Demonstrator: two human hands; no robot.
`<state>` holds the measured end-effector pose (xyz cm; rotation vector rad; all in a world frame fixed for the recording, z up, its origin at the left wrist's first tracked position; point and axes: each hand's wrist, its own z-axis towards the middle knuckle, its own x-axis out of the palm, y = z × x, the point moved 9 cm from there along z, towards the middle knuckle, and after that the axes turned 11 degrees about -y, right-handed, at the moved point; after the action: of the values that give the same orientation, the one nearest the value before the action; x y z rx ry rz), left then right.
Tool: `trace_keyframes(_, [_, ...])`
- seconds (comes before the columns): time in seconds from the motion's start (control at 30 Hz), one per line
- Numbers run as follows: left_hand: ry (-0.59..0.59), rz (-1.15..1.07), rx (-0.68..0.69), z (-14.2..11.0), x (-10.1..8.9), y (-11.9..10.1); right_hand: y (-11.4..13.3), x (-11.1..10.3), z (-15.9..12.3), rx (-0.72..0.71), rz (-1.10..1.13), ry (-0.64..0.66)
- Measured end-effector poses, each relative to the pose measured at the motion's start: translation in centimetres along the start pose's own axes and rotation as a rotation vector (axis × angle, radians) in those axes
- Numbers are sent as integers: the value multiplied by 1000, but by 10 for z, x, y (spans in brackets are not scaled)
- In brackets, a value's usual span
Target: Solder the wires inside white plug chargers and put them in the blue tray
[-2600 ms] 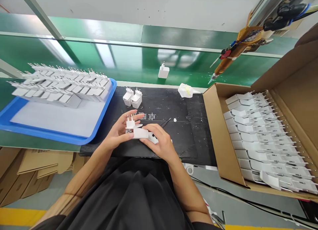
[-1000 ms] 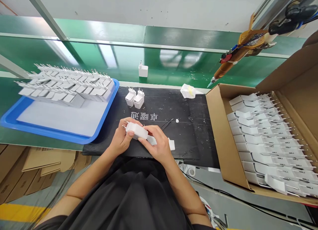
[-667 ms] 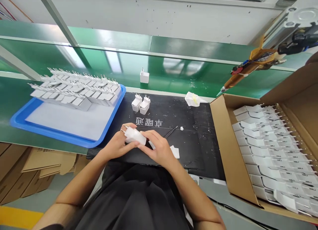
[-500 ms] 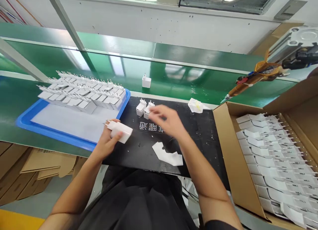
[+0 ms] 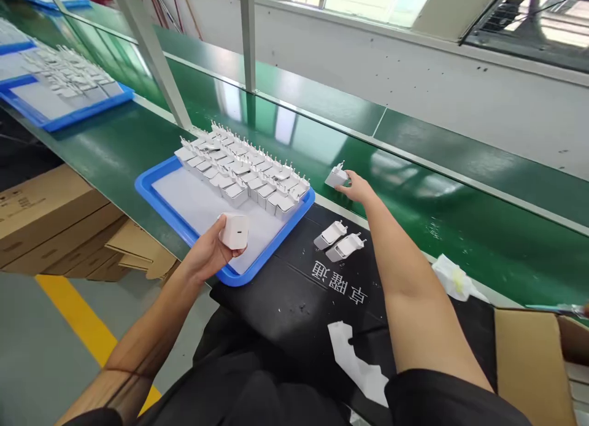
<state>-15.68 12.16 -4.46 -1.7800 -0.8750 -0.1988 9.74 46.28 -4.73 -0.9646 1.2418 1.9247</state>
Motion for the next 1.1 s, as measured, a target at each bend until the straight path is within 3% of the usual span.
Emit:
trace_keyframes(0.1, [-23, 310, 246, 5, -15, -15, -6, 9, -3, 73, 15, 45])
trace_keyframes(0.2, [-110, 910, 541, 12, -17, -33, -9, 3, -19, 106, 59, 51])
trace_keyframes(0.27, [-162, 1300, 657, 20, -8, -39, -13, -10, -37, 117, 94, 48])
trace_keyframes(0.37, [-182, 1693, 750, 38, 14, -43, -22, -42, -72, 143, 134, 24])
trace_keyframes(0.5, [-193, 1944, 780, 59, 38, -47, -30, -107, -126, 184, 135, -49])
trace_keyframes(0.6, [-194, 1995, 824, 63, 44, -52, -29, -155, -177, 223, 116, -128])
trace_keyframes(0.7, [-264, 1967, 903, 55, 41, -65, -18, -175, -236, 260, 131, -158])
trace_keyframes(0.77, [-324, 1899, 965, 42, 42, -71, -3, -163, -273, 248, 215, -104])
trace_keyframes(0.83, [-312, 1779, 1046, 21, 51, -68, 15, -139, -304, 230, 301, -60])
trace_keyframes(0.93, [-89, 1519, 1092, -13, 78, -36, 26, -105, -332, 273, 226, -97])
trace_keyframes(1.0, [123, 1354, 1003, -31, 98, -1, 27, -91, -339, 310, 174, -140])
trace_keyframes(1.1, [347, 1231, 799, -45, 121, 53, 25, -84, -338, 309, 155, -146])
